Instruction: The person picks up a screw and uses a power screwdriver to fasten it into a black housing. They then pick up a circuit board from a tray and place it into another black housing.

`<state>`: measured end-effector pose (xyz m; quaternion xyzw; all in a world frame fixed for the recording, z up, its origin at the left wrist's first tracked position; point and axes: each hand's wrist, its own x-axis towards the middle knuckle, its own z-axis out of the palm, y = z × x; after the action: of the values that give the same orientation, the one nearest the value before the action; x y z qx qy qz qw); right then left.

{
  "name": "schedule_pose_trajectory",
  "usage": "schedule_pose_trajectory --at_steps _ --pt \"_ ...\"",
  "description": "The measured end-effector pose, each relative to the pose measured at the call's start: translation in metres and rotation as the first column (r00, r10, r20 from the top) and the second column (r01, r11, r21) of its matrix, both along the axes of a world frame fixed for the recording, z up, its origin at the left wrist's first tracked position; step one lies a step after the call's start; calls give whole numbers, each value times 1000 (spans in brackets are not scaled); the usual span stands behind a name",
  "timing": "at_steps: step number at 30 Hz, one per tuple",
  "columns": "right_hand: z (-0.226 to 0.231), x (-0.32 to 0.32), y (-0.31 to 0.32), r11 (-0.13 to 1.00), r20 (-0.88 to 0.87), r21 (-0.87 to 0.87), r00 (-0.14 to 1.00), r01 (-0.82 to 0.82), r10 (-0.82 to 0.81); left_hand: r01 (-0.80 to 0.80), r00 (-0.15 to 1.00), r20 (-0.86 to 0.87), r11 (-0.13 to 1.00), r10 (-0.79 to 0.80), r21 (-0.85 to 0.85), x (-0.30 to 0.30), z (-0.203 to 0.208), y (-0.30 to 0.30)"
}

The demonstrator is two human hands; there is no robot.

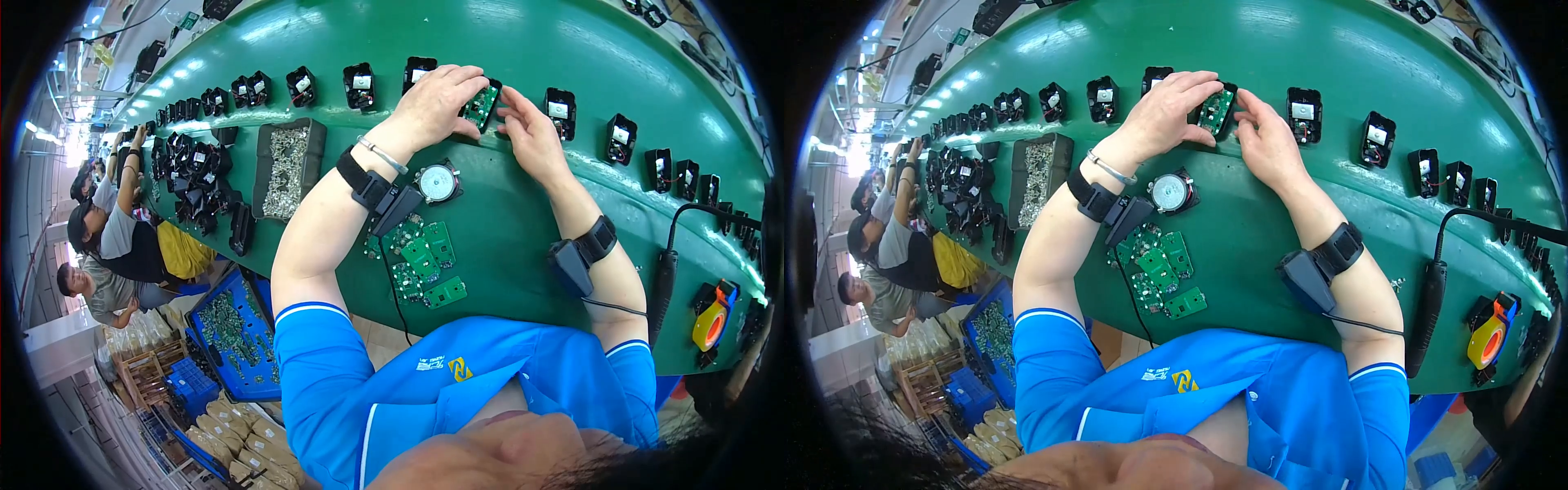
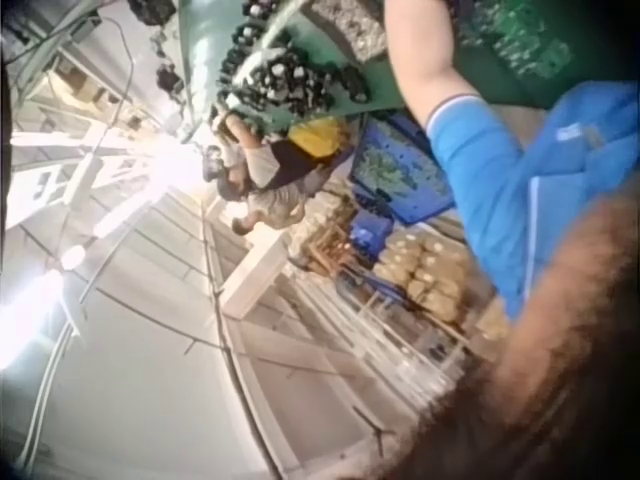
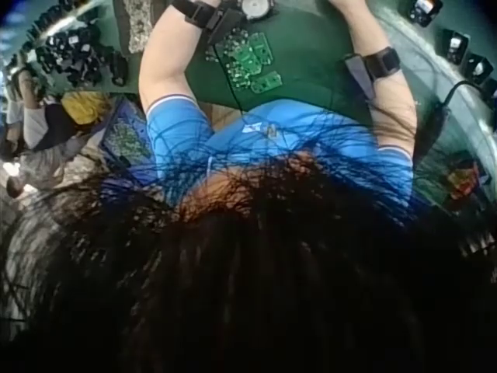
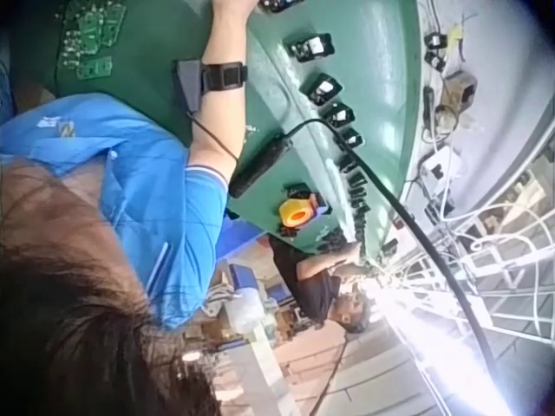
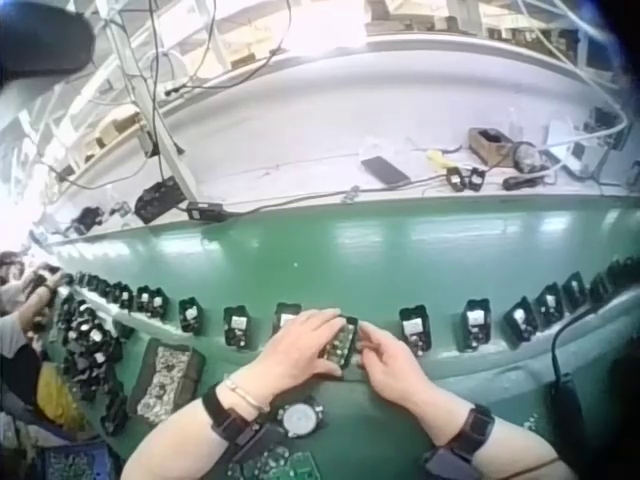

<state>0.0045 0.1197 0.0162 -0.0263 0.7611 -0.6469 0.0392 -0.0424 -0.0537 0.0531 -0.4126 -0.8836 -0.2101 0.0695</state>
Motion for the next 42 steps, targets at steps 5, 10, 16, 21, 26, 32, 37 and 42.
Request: schedule_pose_trajectory --at_steps 5,10,16,21,26,32,37,42 --pt "-6 -1 0 996 -20 70 999 -49 50 -3 999 45 999 1 43 -1 -3 -3" --pt "-2 0 -2 994 -11 95 998 -56 58 -18 994 105 998 11 67 -2 2 -2" --pt "0 -1 -2 993 -1 114 999 -43 43 -78 987 145 997 74 21 -1 3 1" --pt "-2 -1 -2 994 -1 105 999 -33 33 -94 990 106 996 94 -11 0 3 2" --pt "1 -2 -4 990 -2 136 999 -32 32 -127 992 -10 985 127 -121 3 8 3" --pt "-7 -6 -6 993 -35 115 999 -13 17 -142 989 25 987 144 -72 6 7 -1" --pt "-3 -21 -15 989 16 145 999 36 -38 -139 984 110 990 141 -26 3 2 -1" --pt "-14 -35 -15 955 -31 283 996 92 -87 -168 974 144 984 174 -56 6 6 4"
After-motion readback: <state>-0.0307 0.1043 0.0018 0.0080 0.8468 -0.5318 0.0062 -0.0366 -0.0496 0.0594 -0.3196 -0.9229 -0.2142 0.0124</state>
